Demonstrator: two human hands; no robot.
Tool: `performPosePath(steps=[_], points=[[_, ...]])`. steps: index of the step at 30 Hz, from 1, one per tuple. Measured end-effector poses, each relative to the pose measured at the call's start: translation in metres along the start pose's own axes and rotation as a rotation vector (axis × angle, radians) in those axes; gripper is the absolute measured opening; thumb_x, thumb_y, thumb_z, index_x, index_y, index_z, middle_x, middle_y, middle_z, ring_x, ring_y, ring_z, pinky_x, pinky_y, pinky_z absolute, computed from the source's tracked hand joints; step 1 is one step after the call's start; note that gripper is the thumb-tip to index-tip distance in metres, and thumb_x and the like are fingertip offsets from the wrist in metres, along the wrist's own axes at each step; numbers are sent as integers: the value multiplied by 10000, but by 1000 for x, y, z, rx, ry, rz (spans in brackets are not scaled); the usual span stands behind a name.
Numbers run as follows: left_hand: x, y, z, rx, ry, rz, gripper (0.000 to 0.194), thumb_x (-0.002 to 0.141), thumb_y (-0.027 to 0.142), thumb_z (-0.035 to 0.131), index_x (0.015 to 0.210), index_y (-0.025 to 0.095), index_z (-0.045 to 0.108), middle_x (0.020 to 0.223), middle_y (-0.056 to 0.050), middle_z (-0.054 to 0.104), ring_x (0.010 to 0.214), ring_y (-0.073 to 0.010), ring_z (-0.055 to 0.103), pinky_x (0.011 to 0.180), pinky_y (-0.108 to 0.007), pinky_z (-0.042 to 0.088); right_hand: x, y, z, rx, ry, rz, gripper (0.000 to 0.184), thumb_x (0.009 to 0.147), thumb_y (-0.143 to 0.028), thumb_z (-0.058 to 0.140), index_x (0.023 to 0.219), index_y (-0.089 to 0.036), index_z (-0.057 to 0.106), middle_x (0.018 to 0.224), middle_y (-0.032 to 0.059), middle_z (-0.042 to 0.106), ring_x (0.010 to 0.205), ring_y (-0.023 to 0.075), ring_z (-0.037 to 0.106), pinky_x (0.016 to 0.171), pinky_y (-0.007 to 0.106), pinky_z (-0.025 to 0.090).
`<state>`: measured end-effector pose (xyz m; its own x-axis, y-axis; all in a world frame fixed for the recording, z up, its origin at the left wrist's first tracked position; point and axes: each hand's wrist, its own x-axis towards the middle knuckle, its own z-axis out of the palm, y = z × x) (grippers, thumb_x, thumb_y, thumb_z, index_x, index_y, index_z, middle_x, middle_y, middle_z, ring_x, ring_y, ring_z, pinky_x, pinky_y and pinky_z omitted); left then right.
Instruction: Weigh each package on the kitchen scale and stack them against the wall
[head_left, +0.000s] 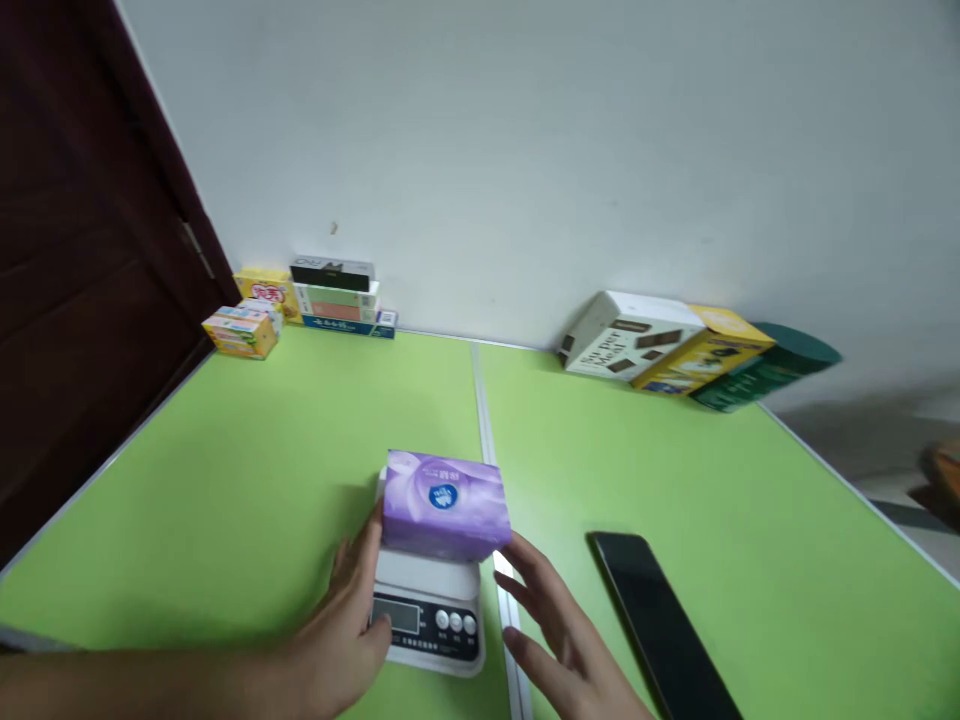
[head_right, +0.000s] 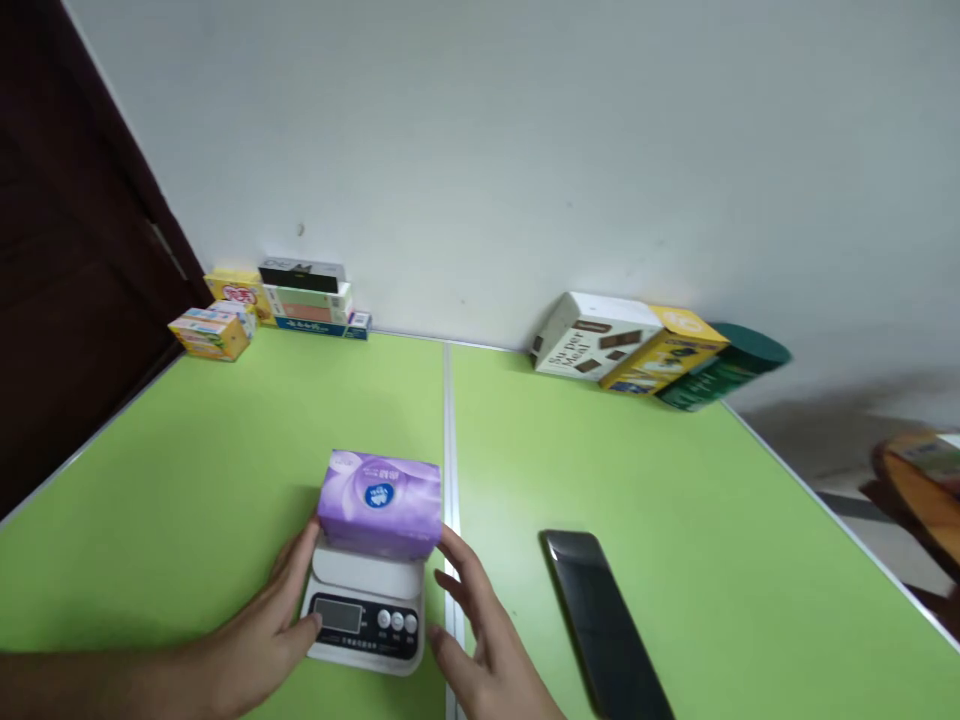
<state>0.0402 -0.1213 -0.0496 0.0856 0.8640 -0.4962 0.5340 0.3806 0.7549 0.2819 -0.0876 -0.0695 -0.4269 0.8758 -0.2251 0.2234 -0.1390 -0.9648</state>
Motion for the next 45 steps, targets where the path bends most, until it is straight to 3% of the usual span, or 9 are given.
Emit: performPosePath(steps=[5,9,14,19,24,28,35,40,45], points=[[-4,1,-12,-106,34,9,930,762,97,449,1429,311,-162,1546,45,-106,1374,-220,-211,1122,-486,-48,25,2,-28,-158,69,-50,609,860,-433,515,1391,-405,218,1475,68,314,1307,278,383,1036,486,384],[-2,6,-19,-218,-12,14,947,760,118,469,1413,370,-168,1540,68,-132,1359,-239,-241,1107,-536,-57,49,-8,-40,-301,-3,-74,791,795,-394,620,1422,-423,140,1499,57,270,1305,305,379,989,470,444],[5,14,-23,-251,-88,54,977,708,87,504,1446,313,-95,1559,2,27,1398,-271,-137,1129,-525,28,70,-21,-35,-372,-117,-13,731,785,-401,638,1409,-329,264,1432,96,394,1203,300,497,985,435,455],[17,21,-38,-252,-87,77,915,743,118,472,1457,272,-80,1557,-15,58,1414,-282,-64,1137,-522,51,85,-40,-27,-366,-77,-2,643,772,-400,657,1338,-293,373,1364,108,476,1118,289,561,966,428,468],[43,21,-55,-277,-2,155,892,756,119,461,1460,260,-68,1559,-7,12,1419,-254,-54,1149,-484,33,118,-53,-19,-279,-45,-46,621,778,-394,657,1322,-290,376,1370,110,460,1191,285,507,957,408,480],[88,17,-80,-384,174,247,895,741,117,487,1464,235,-27,1555,-52,82,1420,-240,53,1156,-426,77,174,-60,-2,-225,-9,-132,582,771,-409,660,1280,-275,410,1342,114,479,1155,276,531,907,420,514],[187,6,-157,-606,590,260,914,693,94,514,1450,184,10,1554,-90,51,1418,-208,90,1148,-350,123,317,-84,49,-147,40,-289,551,721,-310,678,1223,-254,458,1278,76,526,1191,269,482,908,466,504],[220,2,-189,-608,690,194,947,671,55,522,1444,193,-8,1547,-114,49,1411,-198,127,1117,-357,207,391,-100,85,-164,1,-320,513,703,-209,646,1188,-210,476,1210,92,562,1151,264,503,903,446,500],[243,-11,-207,-568,760,111,977,657,52,565,1442,192,1,1548,-131,17,1419,-208,82,1126,-366,168,431,-89,116,-153,12,-376,546,701,-169,611,1224,-167,455,1256,119,535,1170,259,490,941,424,465]])
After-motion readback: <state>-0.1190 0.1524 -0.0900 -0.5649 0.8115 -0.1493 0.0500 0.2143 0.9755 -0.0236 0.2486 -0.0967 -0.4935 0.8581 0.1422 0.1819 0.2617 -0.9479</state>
